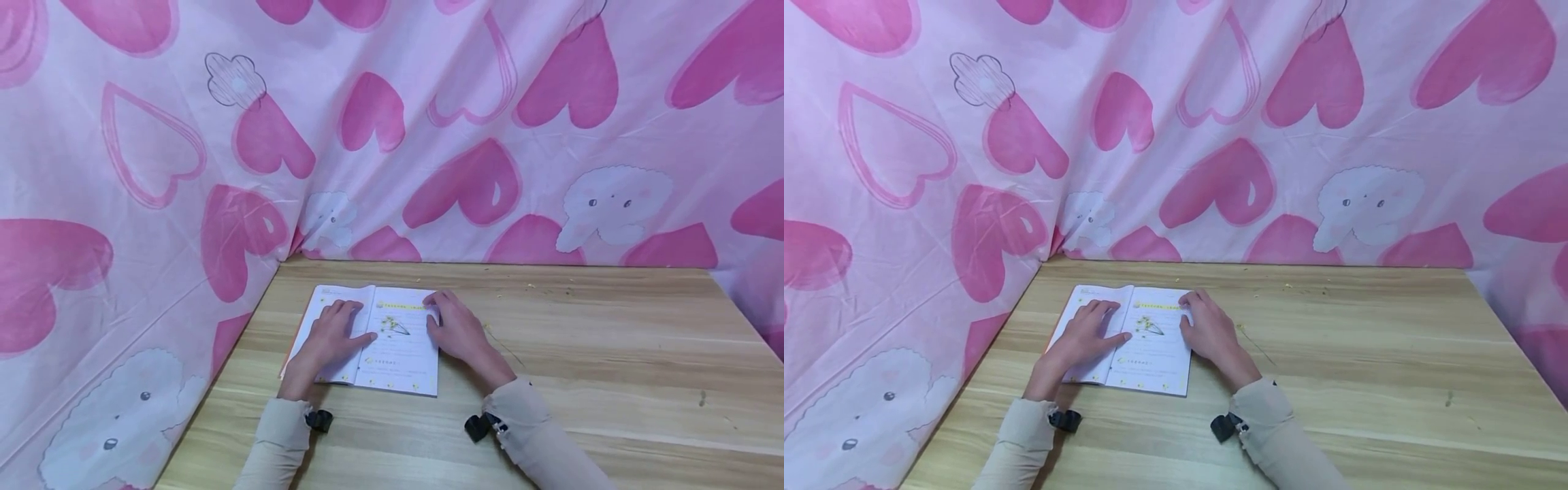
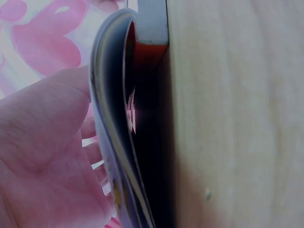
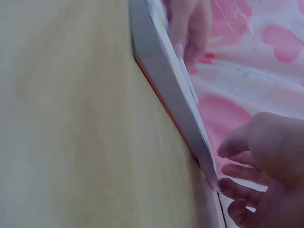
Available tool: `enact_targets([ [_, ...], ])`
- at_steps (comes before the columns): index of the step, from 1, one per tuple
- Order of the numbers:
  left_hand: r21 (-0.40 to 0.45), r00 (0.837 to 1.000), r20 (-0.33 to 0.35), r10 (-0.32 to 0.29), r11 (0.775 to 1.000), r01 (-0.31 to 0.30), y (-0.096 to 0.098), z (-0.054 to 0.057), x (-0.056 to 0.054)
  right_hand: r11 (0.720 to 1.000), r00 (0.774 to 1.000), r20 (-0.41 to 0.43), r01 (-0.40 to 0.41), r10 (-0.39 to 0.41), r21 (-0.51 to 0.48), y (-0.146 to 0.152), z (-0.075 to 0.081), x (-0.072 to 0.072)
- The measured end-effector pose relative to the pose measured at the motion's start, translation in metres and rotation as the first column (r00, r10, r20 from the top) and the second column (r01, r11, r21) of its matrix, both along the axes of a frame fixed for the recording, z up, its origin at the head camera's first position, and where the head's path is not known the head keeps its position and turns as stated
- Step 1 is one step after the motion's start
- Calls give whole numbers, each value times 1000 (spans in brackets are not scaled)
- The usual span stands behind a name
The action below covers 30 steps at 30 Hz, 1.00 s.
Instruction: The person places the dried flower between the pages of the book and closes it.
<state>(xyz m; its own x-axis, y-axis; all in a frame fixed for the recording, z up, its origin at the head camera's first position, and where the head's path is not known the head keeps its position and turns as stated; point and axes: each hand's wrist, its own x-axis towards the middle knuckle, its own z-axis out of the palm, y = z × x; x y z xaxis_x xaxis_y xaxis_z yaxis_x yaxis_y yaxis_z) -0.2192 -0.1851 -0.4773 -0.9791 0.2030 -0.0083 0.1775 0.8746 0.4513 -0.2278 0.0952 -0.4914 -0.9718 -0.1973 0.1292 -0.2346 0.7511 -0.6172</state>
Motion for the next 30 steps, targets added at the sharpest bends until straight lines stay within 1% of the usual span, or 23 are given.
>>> enact_targets([
  [2, -3, 1000, -1, -2, 1000, 2, 0, 0, 0, 1000, 1000, 9, -3, 3, 24, 7, 0, -2],
  [6, -4, 1000, -4, -9, 1000, 9, 0, -1, 1, 998, 998, 63, -33, 30, 58, 17, -1, -5],
  [11, -19, 1000, -26, -11, 1000, 10, 0, 0, 1, 995, 993, 110, -49, 40, 84, 20, -1, -6],
  [14, -30, 998, -54, -20, 999, 19, 3, 3, 1, 994, 993, 110, -50, 39, 94, 21, 0, -6],
  [17, -31, 991, -126, -52, 998, 48, 10, 8, 3, 994, 994, 104, -51, 41, 94, 21, 0, -5],
  [19, -16, 978, -191, -89, 996, 88, 17, 12, 6, 994, 994, 102, -53, 44, 91, 21, 0, -5],
  [21, 5, 956, -258, -141, 989, 148, 25, 16, 9, 994, 994, 100, -57, 48, 91, 21, 0, -6],
  [23, 33, 937, -286, -202, 975, 220, 35, 21, 13, 994, 994, 98, -61, 52, 89, 21, -1, -7],
  [24, 47, 929, -286, -234, 965, 257, 40, 23, 16, 994, 994, 97, -63, 55, 89, 22, -2, -7],
  [26, 65, 919, -259, -296, 944, 322, 51, 25, 21, 994, 994, 92, -66, 58, 90, 23, -3, -8],
  [28, 63, 912, -206, -355, 925, 374, 61, 24, 25, 993, 995, 84, -71, 63, 91, 24, -3, -8],
  [30, 46, 905, -156, -395, 913, 406, 70, 20, 29, 993, 995, 76, -70, 63, 97, 25, -3, -8],
])
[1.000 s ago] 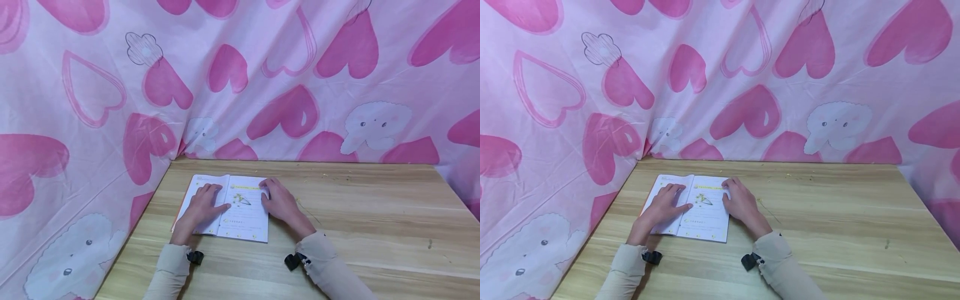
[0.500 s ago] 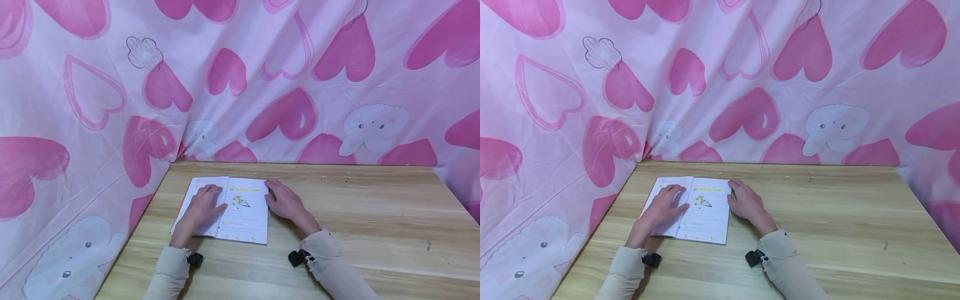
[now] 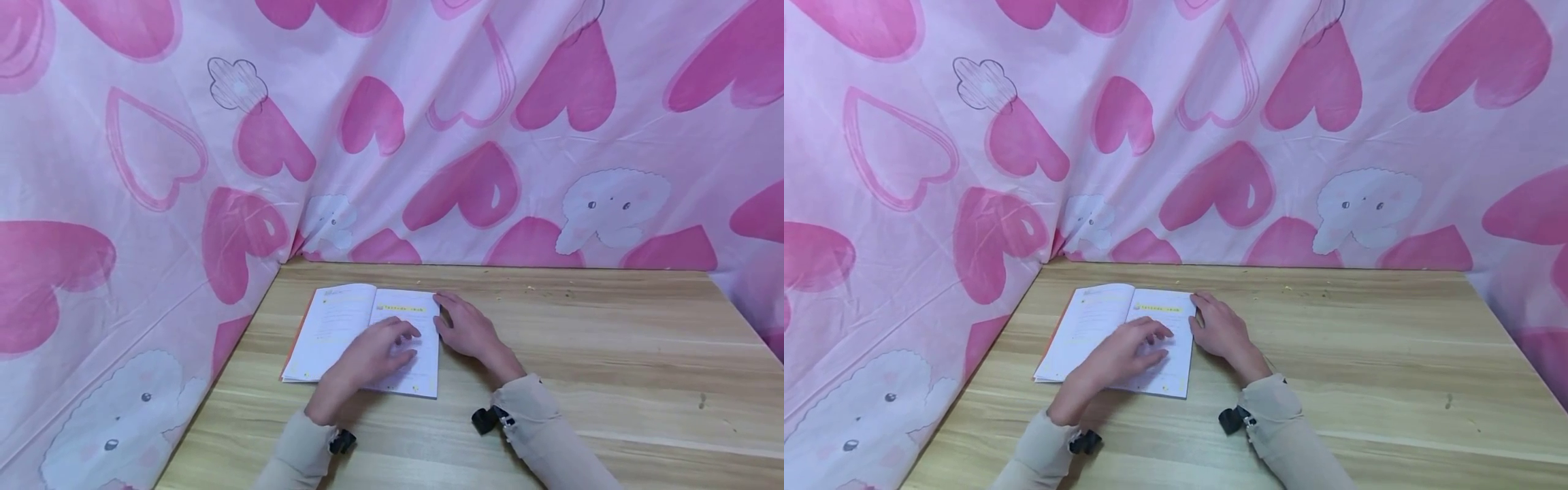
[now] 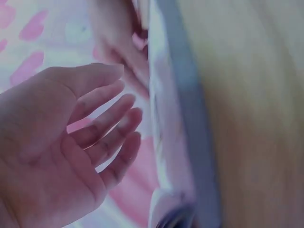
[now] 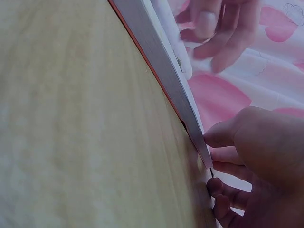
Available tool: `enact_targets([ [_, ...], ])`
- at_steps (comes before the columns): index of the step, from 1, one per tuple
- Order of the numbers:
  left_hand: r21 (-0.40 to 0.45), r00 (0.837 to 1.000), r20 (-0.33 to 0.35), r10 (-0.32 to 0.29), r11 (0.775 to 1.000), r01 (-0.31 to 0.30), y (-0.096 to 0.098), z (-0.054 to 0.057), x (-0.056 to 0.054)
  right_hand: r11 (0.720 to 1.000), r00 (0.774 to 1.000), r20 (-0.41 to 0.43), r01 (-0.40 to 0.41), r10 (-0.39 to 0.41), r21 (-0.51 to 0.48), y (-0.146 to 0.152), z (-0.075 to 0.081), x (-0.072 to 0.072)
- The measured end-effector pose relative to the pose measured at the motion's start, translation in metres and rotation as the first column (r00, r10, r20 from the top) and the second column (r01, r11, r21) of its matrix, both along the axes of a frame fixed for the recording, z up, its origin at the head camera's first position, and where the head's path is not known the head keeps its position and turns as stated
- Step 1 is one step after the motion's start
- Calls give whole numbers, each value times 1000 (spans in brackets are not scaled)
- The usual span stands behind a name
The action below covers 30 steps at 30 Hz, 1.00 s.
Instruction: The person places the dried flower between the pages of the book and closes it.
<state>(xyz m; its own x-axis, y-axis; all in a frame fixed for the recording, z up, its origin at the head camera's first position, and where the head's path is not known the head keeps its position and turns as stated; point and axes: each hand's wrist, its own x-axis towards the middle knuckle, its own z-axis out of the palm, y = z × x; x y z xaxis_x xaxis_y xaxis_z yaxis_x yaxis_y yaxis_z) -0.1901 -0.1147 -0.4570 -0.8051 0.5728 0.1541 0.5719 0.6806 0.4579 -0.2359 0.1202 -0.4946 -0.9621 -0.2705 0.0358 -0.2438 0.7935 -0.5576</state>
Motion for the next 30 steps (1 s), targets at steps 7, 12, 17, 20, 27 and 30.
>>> enact_targets([
  [7, -109, 999, 41, -22, 994, 27, 21, -15, 9, 1000, 1000, 1, 0, 0, 8, 1, -1, -1],
  [12, -118, 996, 87, -12, 993, 22, 24, -17, 13, 1000, 1000, 11, 5, -6, 17, 0, 0, -2],
  [17, -133, 995, 105, -4, 991, 18, 24, -17, 13, 1000, 1000, 19, 6, -7, 10, 0, -1, -2],
  [20, -137, 992, 122, -17, 990, 34, 25, -17, 12, 1000, 1000, 28, 6, -6, -3, 1, -1, -2],
  [27, -98, 992, 116, -47, 993, 58, 23, -14, 12, 1000, 1000, 26, 5, -5, -4, 2, -1, -2],
  [30, -81, 993, 115, -38, 996, 47, 22, -13, 11, 1000, 1000, 20, 1, -1, -7, 2, -1, -2],
])
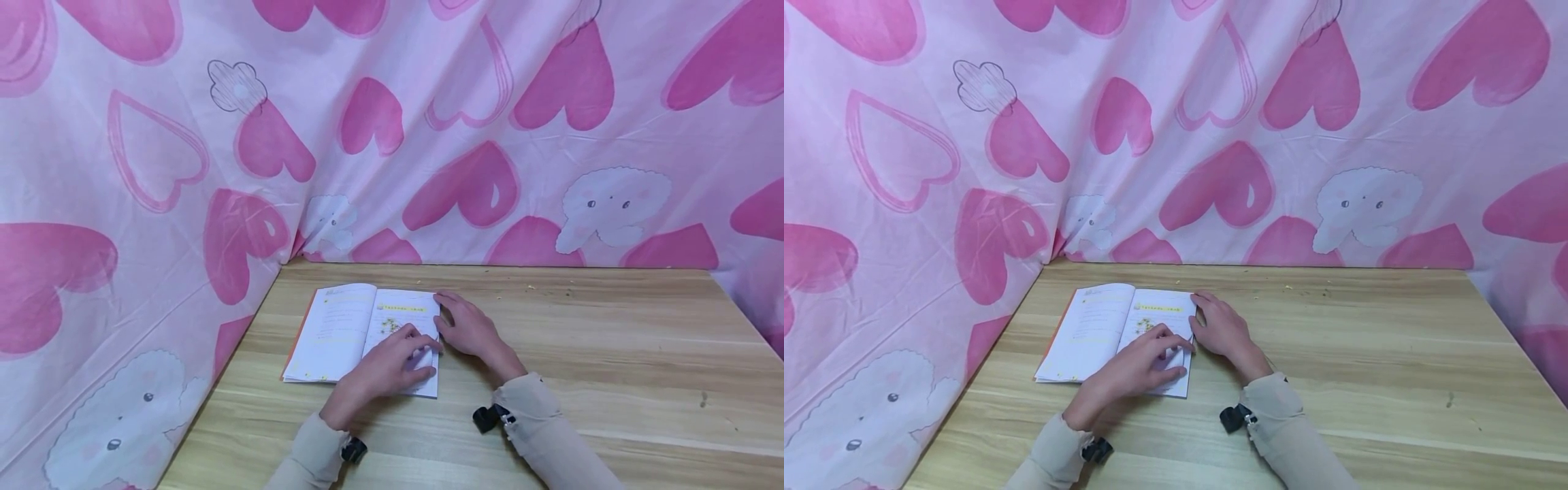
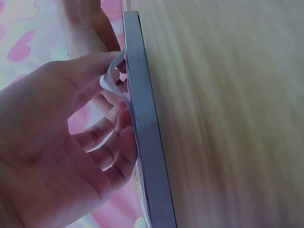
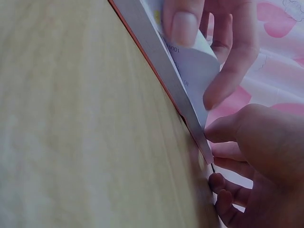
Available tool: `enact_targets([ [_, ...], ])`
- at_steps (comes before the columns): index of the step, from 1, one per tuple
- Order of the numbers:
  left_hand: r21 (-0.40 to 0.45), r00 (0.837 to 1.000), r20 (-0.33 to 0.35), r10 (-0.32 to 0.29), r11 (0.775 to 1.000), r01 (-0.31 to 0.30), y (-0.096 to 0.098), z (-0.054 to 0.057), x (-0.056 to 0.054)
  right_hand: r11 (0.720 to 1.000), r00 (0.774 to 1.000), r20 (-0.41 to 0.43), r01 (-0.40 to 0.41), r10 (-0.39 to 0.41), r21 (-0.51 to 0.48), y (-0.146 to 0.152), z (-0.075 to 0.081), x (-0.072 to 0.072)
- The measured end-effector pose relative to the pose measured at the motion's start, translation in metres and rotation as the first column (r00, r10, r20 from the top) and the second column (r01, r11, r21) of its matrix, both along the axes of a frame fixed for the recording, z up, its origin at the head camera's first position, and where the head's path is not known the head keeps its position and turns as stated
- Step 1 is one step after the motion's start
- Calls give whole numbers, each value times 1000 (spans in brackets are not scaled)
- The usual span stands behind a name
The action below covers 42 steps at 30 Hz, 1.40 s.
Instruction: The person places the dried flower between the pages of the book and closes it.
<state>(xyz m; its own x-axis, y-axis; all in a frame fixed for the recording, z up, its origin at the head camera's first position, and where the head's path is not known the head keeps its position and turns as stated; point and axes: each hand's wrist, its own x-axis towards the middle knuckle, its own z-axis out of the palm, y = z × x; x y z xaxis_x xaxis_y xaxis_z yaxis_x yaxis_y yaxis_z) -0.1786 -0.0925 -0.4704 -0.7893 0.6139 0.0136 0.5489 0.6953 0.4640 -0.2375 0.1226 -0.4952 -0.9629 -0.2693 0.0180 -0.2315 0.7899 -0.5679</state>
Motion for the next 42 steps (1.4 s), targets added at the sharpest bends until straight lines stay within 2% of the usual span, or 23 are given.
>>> enact_targets([
  [5, 57, 999, 15, 30, 998, -31, -1, 0, -3, 999, 1000, -10, -8, 8, -47, 1, 0, 0],
  [11, 165, 999, -9, 38, 986, -36, -2, 1, -10, 992, 999, -46, -7, 2, -124, 5, -4, -4],
  [15, 226, 998, 38, 43, 973, -50, -5, 3, -13, 990, 998, -69, 2, -12, -140, 7, -6, -6],
  [21, 253, 996, 70, 55, 965, -72, -11, 10, -13, 991, 999, -39, 20, -25, -133, 6, -7, -5],
  [27, 253, 987, 116, 110, 958, -137, -18, 20, -12, 995, 1000, -24, 8, -11, -103, 4, -5, -4],
  [31, 278, 989, 75, 128, 950, -144, -22, 29, -11, 995, 1000, -30, -7, 4, -102, 3, -6, -4],
  [35, 328, 989, 23, 148, 933, -148, -26, 40, -10, 995, 1000, -25, -12, 9, -96, 3, -6, -5],
  [38, 348, 985, 11, 172, 923, -165, -29, 48, -9, 996, 999, -30, -14, 11, -86, 3, -5, -6],
  [42, 342, 982, -2, 191, 923, -178, -32, 52, -9, 997, 999, -29, -14, 12, -78, 4, -5, -6],
])
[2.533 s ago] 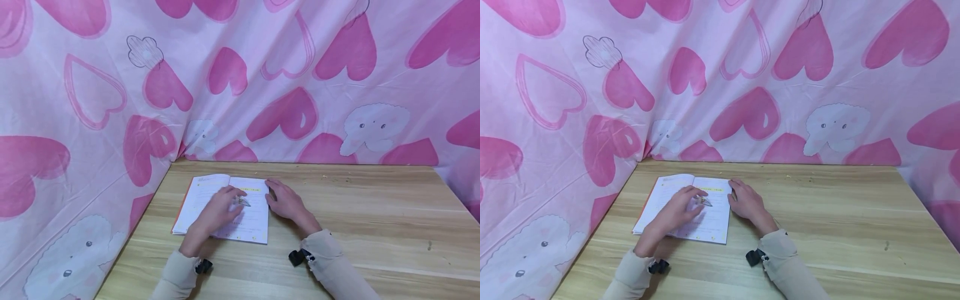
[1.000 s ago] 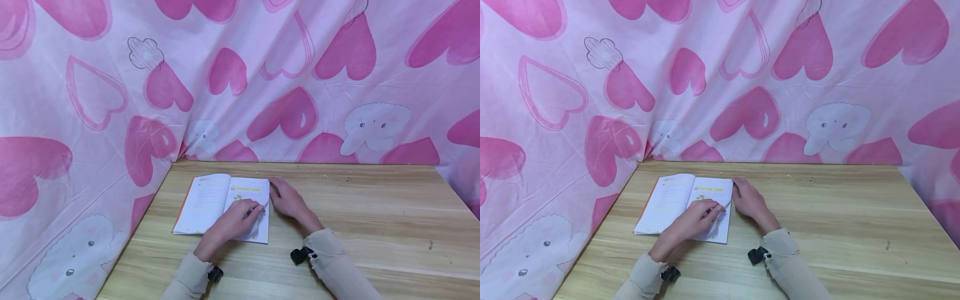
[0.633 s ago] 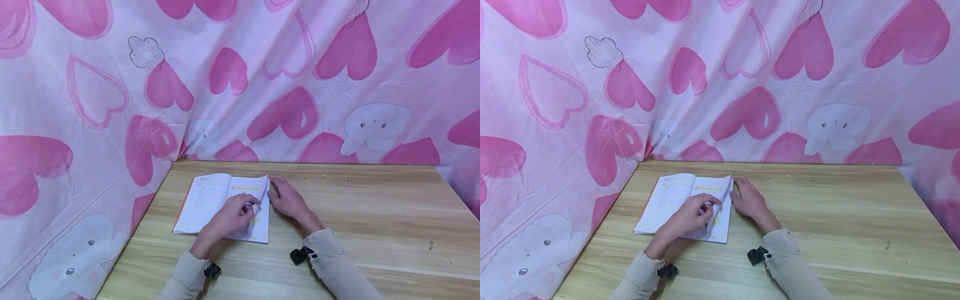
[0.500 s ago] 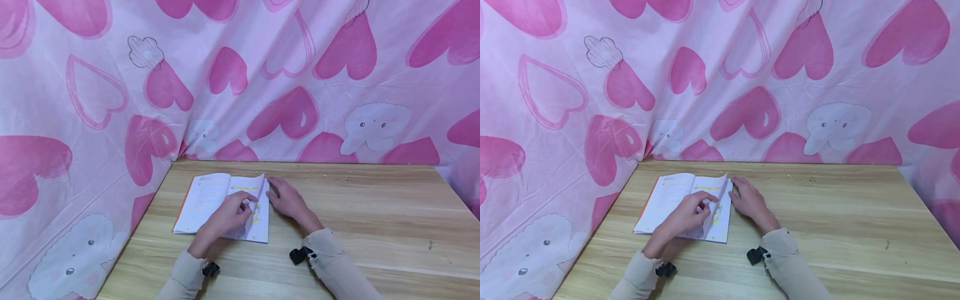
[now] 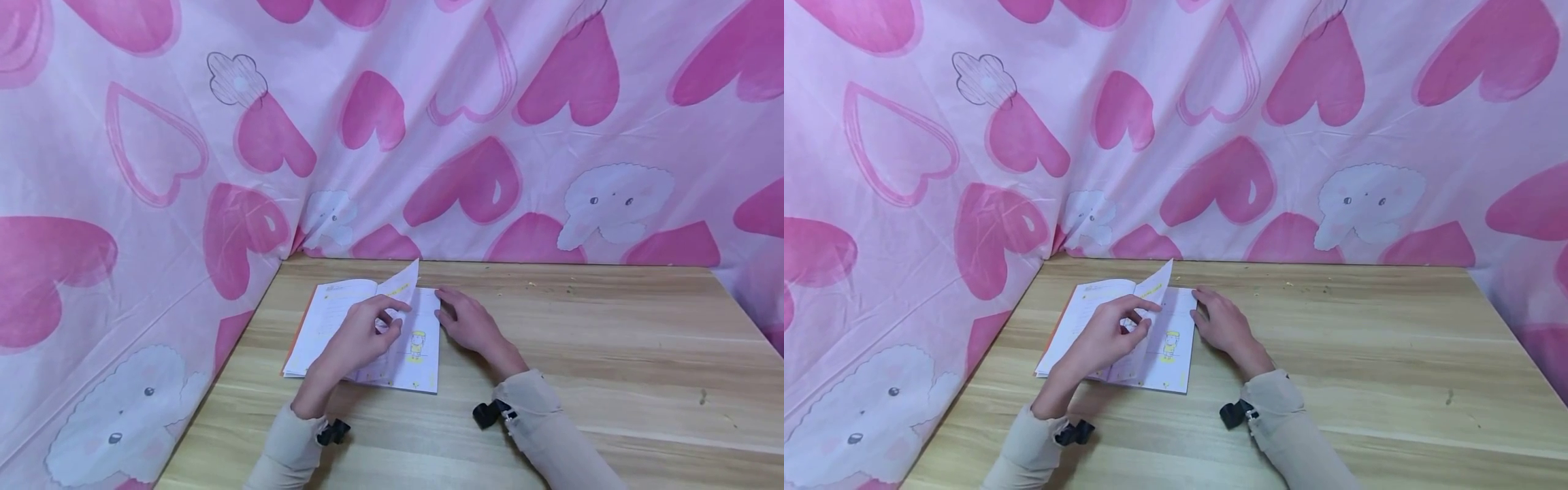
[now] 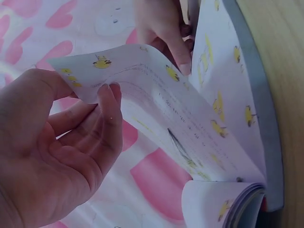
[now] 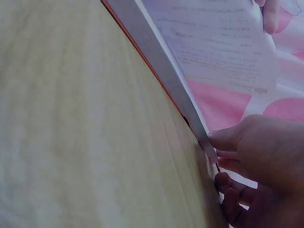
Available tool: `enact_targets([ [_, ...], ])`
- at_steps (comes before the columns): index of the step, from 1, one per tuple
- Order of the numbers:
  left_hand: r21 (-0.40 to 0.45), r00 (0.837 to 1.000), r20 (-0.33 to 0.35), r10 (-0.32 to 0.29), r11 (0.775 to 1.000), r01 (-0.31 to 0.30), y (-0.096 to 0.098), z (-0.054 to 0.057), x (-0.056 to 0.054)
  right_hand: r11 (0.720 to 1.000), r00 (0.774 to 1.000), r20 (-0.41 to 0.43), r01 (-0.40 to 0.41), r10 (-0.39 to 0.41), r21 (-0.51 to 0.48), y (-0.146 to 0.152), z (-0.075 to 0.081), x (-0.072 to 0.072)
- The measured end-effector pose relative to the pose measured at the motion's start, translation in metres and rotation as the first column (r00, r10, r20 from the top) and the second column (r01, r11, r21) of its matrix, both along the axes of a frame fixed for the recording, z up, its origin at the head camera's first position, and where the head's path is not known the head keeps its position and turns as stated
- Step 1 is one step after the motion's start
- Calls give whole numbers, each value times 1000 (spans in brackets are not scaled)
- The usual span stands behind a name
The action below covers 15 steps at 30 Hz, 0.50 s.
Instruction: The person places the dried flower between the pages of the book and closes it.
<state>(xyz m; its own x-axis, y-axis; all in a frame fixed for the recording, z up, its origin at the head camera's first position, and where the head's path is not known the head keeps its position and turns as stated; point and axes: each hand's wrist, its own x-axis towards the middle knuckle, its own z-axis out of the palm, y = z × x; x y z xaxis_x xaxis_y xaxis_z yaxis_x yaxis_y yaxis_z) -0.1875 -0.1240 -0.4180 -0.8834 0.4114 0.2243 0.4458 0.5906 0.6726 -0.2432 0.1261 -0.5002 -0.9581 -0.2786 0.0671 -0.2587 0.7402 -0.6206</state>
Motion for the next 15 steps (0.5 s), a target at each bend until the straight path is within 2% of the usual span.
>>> enact_targets([
  [4, 16, 1000, -20, 14, 1000, -13, -4, 5, 0, 1000, 1000, 6, 0, 0, -3, 1, 0, 0],
  [12, 47, 989, -76, 123, 992, -120, -24, 20, -4, 1000, 1000, 1, 4, -4, 0, -1, 0, 1],
  [15, 35, 986, -65, 150, 988, -148, -36, 24, -6, 1000, 1000, 12, 9, -9, 2, -1, -1, 1],
])
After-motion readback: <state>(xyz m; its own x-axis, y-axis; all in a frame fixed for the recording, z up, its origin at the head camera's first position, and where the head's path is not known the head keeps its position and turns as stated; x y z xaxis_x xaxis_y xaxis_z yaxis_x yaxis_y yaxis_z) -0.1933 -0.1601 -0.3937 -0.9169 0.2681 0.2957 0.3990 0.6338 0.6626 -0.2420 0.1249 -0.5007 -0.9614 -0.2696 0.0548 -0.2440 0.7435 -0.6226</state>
